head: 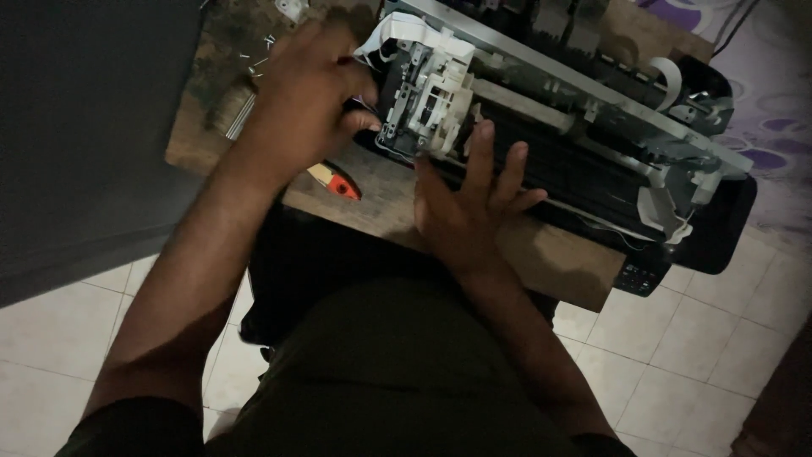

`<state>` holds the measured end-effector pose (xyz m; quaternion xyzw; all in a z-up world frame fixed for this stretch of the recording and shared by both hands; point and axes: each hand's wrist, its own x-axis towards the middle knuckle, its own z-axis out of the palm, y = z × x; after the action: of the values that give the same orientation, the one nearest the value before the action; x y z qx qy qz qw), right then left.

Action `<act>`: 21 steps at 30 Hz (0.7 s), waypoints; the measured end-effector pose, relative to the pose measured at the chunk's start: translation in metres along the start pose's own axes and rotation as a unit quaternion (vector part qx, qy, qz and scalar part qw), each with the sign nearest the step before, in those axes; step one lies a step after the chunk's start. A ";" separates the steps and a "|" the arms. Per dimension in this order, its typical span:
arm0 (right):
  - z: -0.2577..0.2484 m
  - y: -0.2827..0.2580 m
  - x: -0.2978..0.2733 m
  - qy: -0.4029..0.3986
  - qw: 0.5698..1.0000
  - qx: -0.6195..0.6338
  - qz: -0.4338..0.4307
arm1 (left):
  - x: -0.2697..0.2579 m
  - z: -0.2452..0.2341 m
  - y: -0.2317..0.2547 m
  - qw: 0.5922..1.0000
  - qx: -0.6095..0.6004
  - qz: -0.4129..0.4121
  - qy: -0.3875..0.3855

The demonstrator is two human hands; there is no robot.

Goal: The person uses a power drill to remove screws from the internal chassis of a disassembled printer. They then manipulate the internal components by hand, detaching a white plastic part and repositioning the main assembly on the workbench.

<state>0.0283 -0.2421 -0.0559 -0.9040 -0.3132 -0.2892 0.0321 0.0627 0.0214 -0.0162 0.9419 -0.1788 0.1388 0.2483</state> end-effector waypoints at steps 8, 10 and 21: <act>0.002 0.000 -0.002 0.004 1.000 -0.013 -0.001 | -0.005 0.012 0.000 0.990 -0.071 -0.055 0.105; 0.004 -0.002 0.001 0.026 1.000 0.002 0.009 | -0.008 0.019 0.001 0.983 -0.096 -0.096 0.122; -0.007 -0.002 0.001 -0.004 0.999 0.036 0.000 | -0.016 0.023 0.017 0.945 0.016 -0.309 0.108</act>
<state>0.0244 -0.2416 -0.0496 -0.9033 -0.3237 -0.2742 0.0636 0.0454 0.0000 -0.0339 0.9339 0.1515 0.1588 0.2822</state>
